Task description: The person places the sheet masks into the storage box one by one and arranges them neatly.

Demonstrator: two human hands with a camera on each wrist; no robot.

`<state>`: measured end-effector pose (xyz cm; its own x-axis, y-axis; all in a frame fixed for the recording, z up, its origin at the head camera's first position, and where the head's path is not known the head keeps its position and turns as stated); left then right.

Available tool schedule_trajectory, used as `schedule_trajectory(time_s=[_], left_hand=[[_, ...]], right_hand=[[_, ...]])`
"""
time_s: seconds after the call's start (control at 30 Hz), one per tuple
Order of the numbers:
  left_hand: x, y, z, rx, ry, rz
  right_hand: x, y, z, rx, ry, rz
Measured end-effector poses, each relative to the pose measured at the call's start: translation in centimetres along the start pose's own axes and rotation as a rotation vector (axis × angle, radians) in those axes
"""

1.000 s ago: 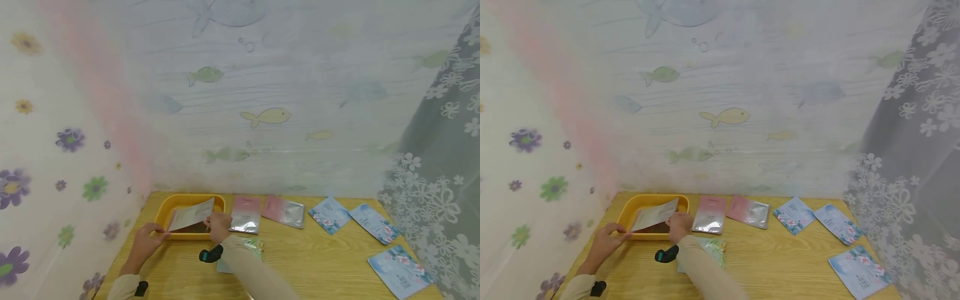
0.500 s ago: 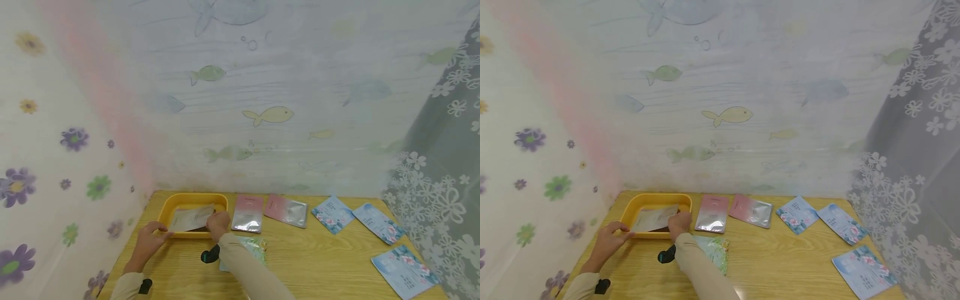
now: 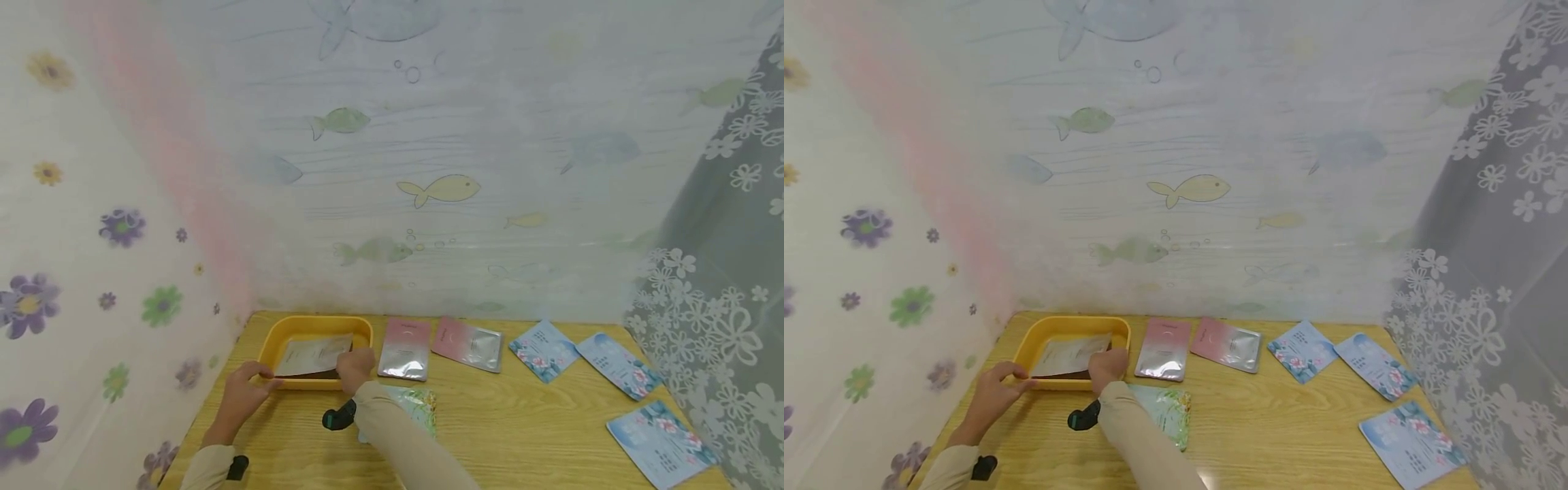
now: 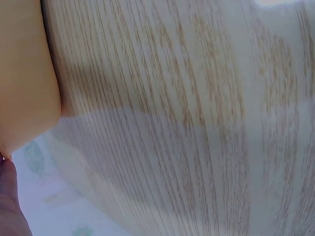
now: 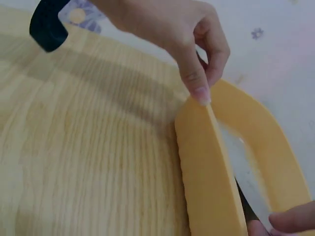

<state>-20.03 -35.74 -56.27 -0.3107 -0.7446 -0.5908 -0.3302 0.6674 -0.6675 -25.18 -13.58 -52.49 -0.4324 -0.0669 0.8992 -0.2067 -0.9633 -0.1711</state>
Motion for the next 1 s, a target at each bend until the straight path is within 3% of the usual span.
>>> schedule_trajectory(time_s=[0.13,0.37,0.63,0.73,0.87,1.0], left_hand=[[0.0,0.1,0.0,0.000,-0.001,-0.003],[0.1,0.1,0.1,-0.026,0.017,-0.023],[0.2,0.1,0.0,-0.016,0.000,-0.028],[0.2,0.0,-0.1,-0.011,0.013,-0.027],[0.1,0.0,-0.2,-0.002,0.039,-0.033],[0.3,0.1,-0.2,-0.044,0.138,-0.065]], right_hand=[[-0.1,-0.3,0.1,0.087,-0.100,0.130],[0.1,-1.3,0.5,0.213,-0.445,0.365],[1.3,-2.6,0.3,0.332,-0.654,0.514],[2.2,-3.3,0.1,0.391,-0.708,0.576],[3.3,-4.3,-0.3,0.458,-0.719,0.627],[4.0,-5.7,-0.4,0.525,-0.721,0.653]])
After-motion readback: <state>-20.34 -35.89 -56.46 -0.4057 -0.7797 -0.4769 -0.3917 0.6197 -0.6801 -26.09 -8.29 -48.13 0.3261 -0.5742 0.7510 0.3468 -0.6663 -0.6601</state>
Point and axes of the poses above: each hand's wrist, its own z-axis away from the middle knuckle, its own y-axis out of the palm, x = y × z, the point moved 1 cm from there along -z, towards the middle knuckle, and after that the axes turned 5 degrees about y, right-handed, at the moved point
